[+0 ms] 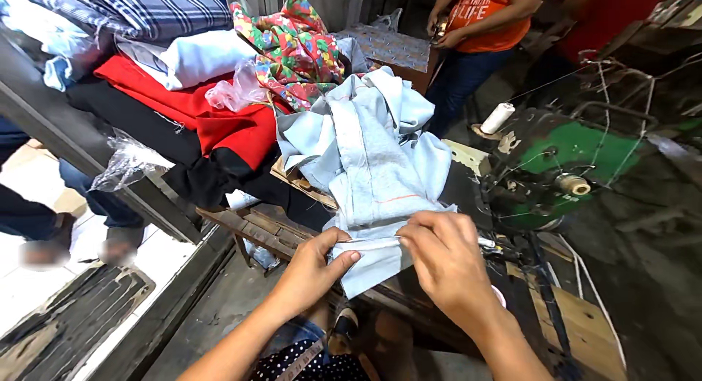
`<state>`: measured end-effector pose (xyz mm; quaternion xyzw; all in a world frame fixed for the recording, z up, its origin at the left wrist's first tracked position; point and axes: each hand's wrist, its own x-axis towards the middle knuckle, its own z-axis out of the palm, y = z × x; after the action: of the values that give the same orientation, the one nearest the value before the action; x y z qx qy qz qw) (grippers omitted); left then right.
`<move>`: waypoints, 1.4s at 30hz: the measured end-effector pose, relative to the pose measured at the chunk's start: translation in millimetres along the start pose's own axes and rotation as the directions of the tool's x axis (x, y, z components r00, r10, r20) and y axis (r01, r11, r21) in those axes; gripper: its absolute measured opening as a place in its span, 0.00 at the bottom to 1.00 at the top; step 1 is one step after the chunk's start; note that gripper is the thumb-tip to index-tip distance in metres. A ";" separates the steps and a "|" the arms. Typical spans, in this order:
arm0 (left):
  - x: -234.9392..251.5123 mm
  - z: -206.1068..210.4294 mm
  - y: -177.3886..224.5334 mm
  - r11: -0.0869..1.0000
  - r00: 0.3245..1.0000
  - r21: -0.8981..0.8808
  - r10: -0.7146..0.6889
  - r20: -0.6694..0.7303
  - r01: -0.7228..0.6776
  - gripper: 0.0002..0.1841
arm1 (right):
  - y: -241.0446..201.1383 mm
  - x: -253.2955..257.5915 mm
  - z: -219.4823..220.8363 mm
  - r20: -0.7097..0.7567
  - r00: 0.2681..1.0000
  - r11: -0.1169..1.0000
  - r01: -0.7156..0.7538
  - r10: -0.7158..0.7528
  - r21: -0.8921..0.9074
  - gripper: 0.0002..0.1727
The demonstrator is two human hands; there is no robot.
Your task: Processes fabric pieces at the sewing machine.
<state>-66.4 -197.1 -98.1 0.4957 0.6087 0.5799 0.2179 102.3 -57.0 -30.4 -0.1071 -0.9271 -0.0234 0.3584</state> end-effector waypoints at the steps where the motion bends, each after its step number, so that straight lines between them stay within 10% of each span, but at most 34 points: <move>1: 0.1 -3.2 4.7 0.997 1.000 -0.077 0.005 0.011 -0.004 0.09 | -0.4 1.0 -3.8 -0.004 1.000 1.000 -0.005 0.005 -0.001 0.15; 11: 5.8 -27.4 39.3 0.952 0.957 -0.110 0.290 0.029 -0.285 0.10 | -1.0 12.8 -30.6 0.227 0.973 0.961 -0.030 -0.034 0.274 0.18; 22: 18.1 -26.1 15.5 0.945 0.954 -0.128 0.299 -0.029 -0.300 0.13 | -10.3 16.6 -39.8 0.355 0.934 0.872 -0.137 -0.045 0.470 0.11; 28: 23.5 -88.4 69.7 0.928 0.935 0.178 0.346 -0.080 -0.328 0.14 | -38.2 50.8 -10.6 0.443 0.881 0.760 -0.173 -0.165 0.627 0.12; 33: 101.5 -167.4 96.5 0.606 0.640 0.221 0.756 0.139 -0.764 0.09 | -80.1 78.0 -16.6 -0.003 0.998 0.467 0.034 -0.068 0.884 0.09; 36: 153.7 -127.2 146.3 0.362 0.479 0.338 0.787 0.388 -0.869 0.11 | -73.6 54.3 -5.9 0.020 0.981 0.257 -0.070 0.193 0.964 0.11; 42: 206.3 41.9 112.2 0.749 0.562 0.216 0.242 0.791 -0.626 0.11 | -35.7 -49.3 26.1 0.158 0.656 0.110 -0.348 0.738 0.931 0.21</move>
<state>-77.1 -18.3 59.5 0.8572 0.4468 0.2046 0.1541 112.9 -97.7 -81.6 -0.2234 -0.5805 0.6099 0.4911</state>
